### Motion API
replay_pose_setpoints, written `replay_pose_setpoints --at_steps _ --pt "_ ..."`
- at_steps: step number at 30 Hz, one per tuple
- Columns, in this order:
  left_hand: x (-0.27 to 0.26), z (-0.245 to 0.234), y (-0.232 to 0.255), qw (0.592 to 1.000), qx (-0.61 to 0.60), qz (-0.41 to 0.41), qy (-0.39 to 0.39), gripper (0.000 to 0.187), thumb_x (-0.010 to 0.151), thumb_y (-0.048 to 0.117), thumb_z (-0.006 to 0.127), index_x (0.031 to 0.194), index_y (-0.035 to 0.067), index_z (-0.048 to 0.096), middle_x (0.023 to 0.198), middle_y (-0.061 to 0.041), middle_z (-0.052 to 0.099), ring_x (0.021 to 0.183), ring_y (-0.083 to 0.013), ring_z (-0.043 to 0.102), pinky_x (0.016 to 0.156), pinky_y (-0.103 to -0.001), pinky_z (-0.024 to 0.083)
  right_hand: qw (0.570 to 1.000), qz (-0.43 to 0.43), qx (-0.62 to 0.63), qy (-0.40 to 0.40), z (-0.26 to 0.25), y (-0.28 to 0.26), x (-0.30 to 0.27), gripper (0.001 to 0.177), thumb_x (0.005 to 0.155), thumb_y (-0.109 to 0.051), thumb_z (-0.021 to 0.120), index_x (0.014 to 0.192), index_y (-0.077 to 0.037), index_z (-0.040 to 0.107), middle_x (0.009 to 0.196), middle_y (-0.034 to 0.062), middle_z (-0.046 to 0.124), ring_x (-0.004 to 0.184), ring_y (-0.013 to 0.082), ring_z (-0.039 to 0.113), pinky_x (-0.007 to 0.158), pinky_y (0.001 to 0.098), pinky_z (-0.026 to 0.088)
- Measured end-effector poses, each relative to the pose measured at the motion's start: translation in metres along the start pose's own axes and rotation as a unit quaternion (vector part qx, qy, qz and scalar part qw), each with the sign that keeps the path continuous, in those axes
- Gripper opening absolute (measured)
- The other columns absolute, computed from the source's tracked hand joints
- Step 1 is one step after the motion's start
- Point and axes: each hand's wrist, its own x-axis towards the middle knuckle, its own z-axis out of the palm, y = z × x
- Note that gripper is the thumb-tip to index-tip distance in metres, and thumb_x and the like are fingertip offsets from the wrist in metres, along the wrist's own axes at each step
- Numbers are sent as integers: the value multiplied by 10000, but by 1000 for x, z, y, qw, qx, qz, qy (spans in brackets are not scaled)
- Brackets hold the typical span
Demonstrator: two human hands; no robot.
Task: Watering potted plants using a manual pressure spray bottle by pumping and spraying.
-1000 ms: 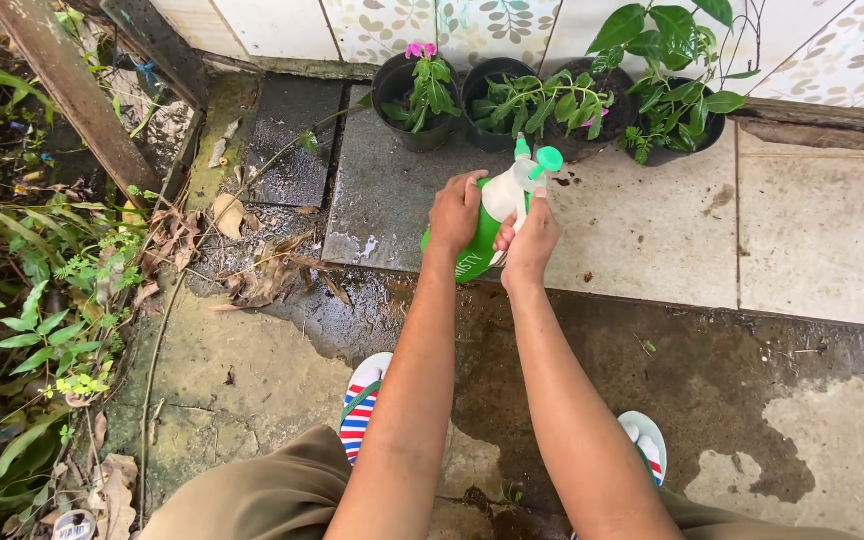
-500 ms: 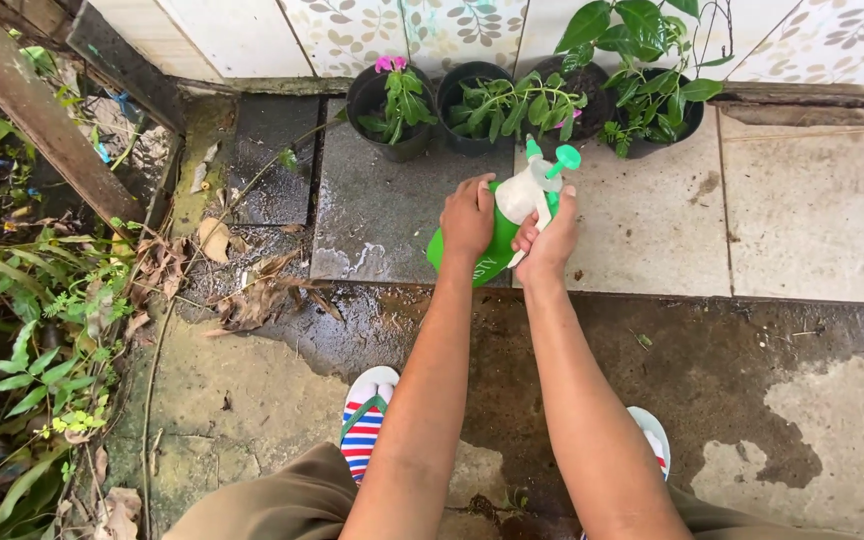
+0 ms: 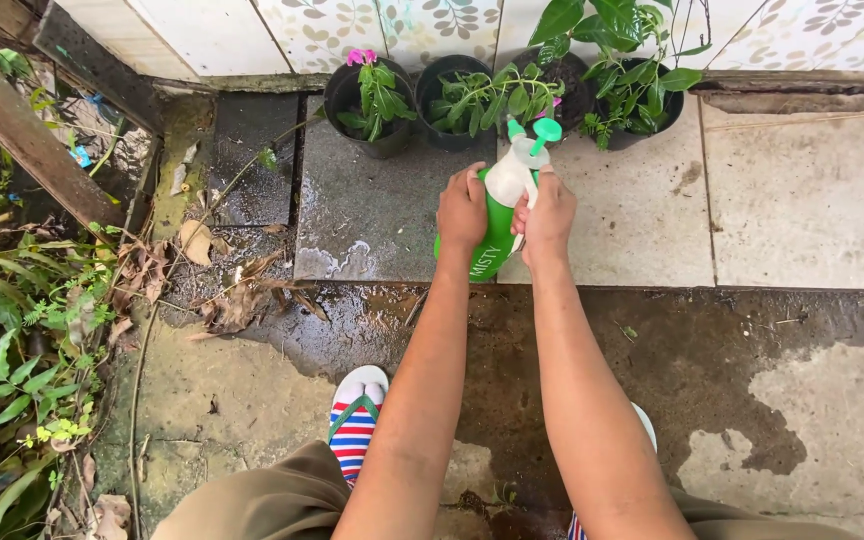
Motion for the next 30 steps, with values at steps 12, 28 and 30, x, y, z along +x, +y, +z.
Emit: replay_pose_setpoints --at_steps 12,28,30 --pt "12 -10 -9 998 -30 34 -47 433 1043 378 352 1251 337 730 1307 9 678 1176 -367 655 1076 -533 488 998 -24 49 39 13 6 -44 495 1041 -448 403 680 -131 525 423 12 430 300 149 428 347 281 421" --pt "26 3 -4 995 -11 36 -97 422 1033 433 375 1255 360 725 1303 10 674 1215 -356 632 1106 -523 473 993 75 -3 -88 -43 -19 -22 526 994 -534 525 888 -35 654 667 176 694 691 266 748 731 411 628" --pt "25 7 -5 996 3 48 -77 381 1056 448 399 1264 363 706 1317 10 648 1225 -343 623 1091 -506 491 992 89 0 -87 -54 -8 -7 438 959 -479 602 875 -62 706 746 163 744 736 267 777 737 409 621"
